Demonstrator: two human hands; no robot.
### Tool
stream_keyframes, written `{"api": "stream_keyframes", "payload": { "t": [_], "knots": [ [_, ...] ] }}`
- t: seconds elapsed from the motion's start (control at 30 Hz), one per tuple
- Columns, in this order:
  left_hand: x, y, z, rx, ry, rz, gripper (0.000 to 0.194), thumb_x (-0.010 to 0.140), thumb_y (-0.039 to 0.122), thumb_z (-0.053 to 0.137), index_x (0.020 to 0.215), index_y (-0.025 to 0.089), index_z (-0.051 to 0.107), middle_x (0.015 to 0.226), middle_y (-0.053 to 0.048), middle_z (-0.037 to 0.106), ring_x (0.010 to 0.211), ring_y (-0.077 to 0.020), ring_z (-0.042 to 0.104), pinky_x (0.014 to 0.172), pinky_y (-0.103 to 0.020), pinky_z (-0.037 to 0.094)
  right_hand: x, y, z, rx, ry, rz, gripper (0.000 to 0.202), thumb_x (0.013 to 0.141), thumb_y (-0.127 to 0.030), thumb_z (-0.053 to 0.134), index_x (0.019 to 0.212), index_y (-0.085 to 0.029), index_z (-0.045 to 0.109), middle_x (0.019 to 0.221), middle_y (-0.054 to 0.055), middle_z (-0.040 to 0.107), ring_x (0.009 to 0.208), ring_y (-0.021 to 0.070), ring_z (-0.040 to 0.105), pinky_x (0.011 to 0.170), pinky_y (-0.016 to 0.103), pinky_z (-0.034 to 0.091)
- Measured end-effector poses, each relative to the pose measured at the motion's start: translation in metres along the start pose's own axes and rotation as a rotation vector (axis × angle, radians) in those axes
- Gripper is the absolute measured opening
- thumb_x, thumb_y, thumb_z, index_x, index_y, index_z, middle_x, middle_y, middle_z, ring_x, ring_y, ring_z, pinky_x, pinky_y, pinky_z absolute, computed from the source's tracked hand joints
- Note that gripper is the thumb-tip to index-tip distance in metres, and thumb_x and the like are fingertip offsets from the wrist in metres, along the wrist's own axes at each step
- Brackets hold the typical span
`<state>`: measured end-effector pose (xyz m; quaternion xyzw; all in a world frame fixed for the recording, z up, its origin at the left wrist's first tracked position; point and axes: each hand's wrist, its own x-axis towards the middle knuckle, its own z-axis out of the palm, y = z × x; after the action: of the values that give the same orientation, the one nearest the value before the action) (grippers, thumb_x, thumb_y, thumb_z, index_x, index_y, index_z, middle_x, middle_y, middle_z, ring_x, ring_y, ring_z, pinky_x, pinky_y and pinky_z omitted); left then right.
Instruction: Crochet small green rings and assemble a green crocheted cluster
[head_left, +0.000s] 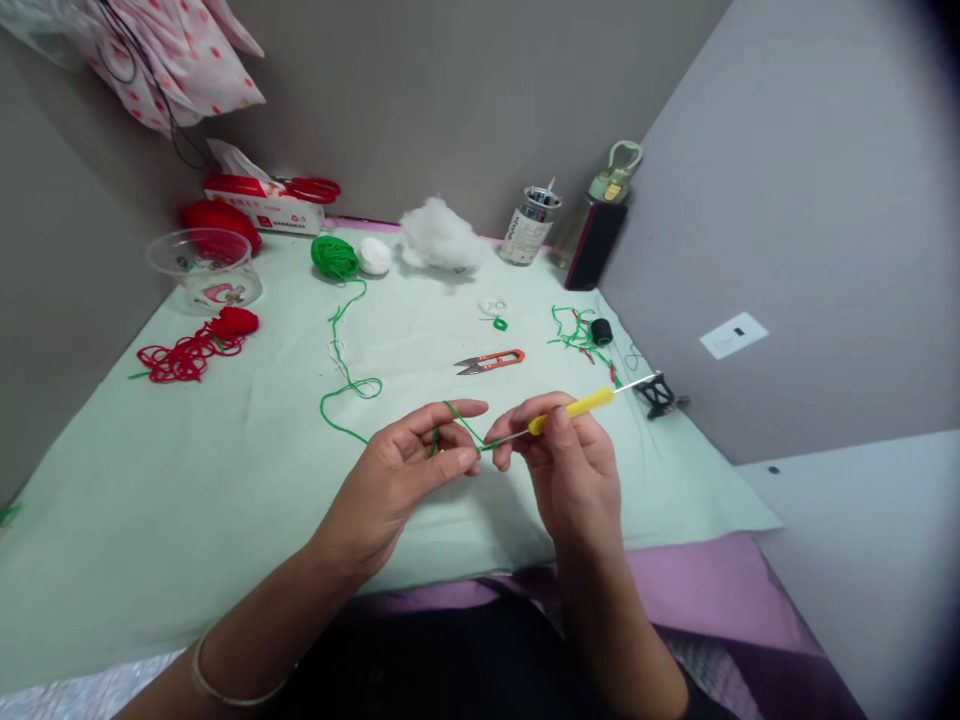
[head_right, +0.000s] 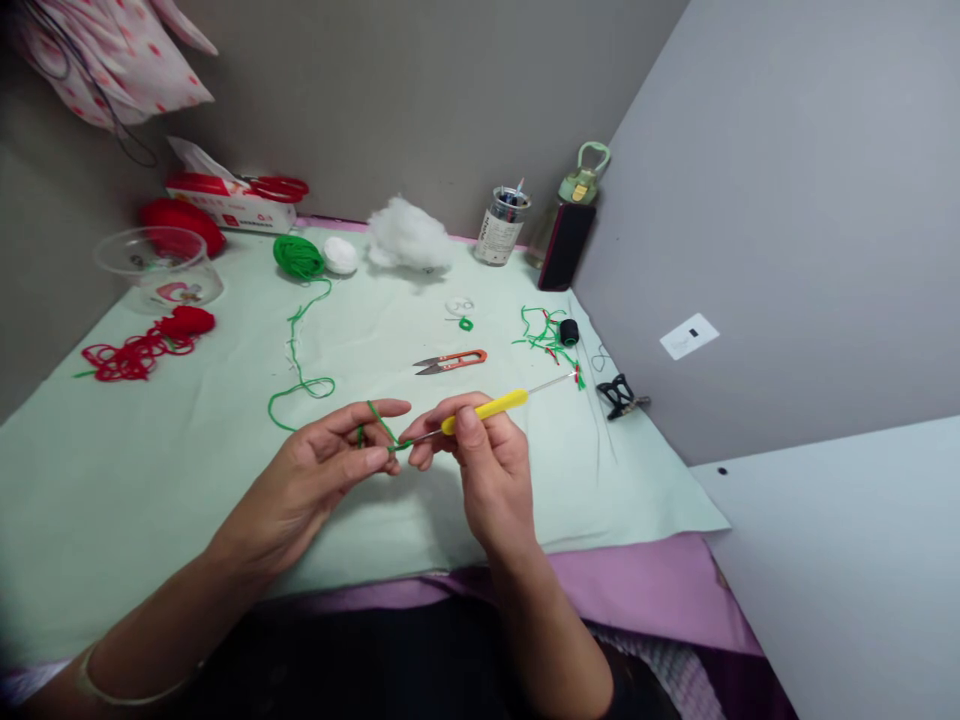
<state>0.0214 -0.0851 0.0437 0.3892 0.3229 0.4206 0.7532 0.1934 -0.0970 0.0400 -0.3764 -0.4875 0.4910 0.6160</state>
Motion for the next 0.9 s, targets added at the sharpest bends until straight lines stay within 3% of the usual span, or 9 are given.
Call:
{"api": "stream_keyframes", "payload": {
  "t": [0.2,0.43,0.6,0.7,0.8,0.9],
  "knots": [
    [0.002,-0.003,-0.003,0.095,0.026,0.050,0.035,0.086,0.026,0.075,0.121,0.028,0.073,0.084,0.001,0.063,0.084,-0.0139,0.060,0.086,-0.028,0.045,-0.005,-0.002,0.000,-0.117,0.004,-0.095,0.025,0.104,-0.033,0.049,0.096,-0.020,0.069,0.088,0.004,0.074,0.070,0.0150,0.069,0.068,0.032,0.057],
    [0.000,-0.002,-0.004,0.187,0.065,0.099,0.037,0.086,0.026,0.076,0.123,0.029,0.072,0.084,0.002,0.062,0.085,-0.0138,0.058,0.084,-0.026,0.046,-0.011,-0.007,0.003,-0.412,-0.024,-0.269,0.023,0.105,-0.022,0.047,0.102,-0.023,0.069,0.093,0.002,0.072,0.075,0.0140,0.069,0.072,0.032,0.056],
    [-0.001,-0.001,-0.002,0.190,0.097,0.117,0.033,0.086,0.025,0.077,0.118,0.029,0.073,0.080,0.004,0.060,0.079,-0.0106,0.056,0.083,-0.023,0.046,-0.011,-0.004,0.001,-0.586,-0.132,-0.497,0.023,0.102,-0.015,0.049,0.113,-0.021,0.068,0.097,0.005,0.072,0.087,0.0174,0.068,0.075,0.034,0.057],
    [-0.001,-0.002,0.001,0.109,0.103,0.117,0.042,0.085,0.024,0.078,0.125,0.029,0.070,0.079,0.004,0.061,0.080,-0.0101,0.057,0.084,-0.023,0.046,-0.011,0.003,0.000,-0.763,-0.149,-0.664,0.024,0.098,-0.012,0.056,0.117,-0.021,0.069,0.104,0.007,0.071,0.094,0.0184,0.068,0.079,0.033,0.058],
    [-0.001,-0.003,0.003,-0.107,0.049,0.017,0.049,0.084,0.028,0.079,0.131,0.027,0.066,0.084,0.002,0.064,0.083,-0.0103,0.059,0.085,-0.023,0.046,-0.011,0.011,0.000,-0.958,-0.139,-0.853,0.036,0.089,-0.008,0.068,0.122,-0.021,0.070,0.117,0.009,0.067,0.101,0.0193,0.067,0.082,0.031,0.059],
    [0.000,0.000,0.001,-0.244,-0.014,-0.107,0.044,0.083,0.029,0.079,0.126,0.023,0.070,0.090,0.000,0.065,0.083,-0.0100,0.060,0.085,-0.022,0.047,-0.012,0.011,0.002,-0.819,-0.069,-0.766,0.032,0.093,-0.012,0.063,0.122,-0.023,0.071,0.116,0.009,0.067,0.102,0.0209,0.066,0.082,0.035,0.059]
  ]
}}
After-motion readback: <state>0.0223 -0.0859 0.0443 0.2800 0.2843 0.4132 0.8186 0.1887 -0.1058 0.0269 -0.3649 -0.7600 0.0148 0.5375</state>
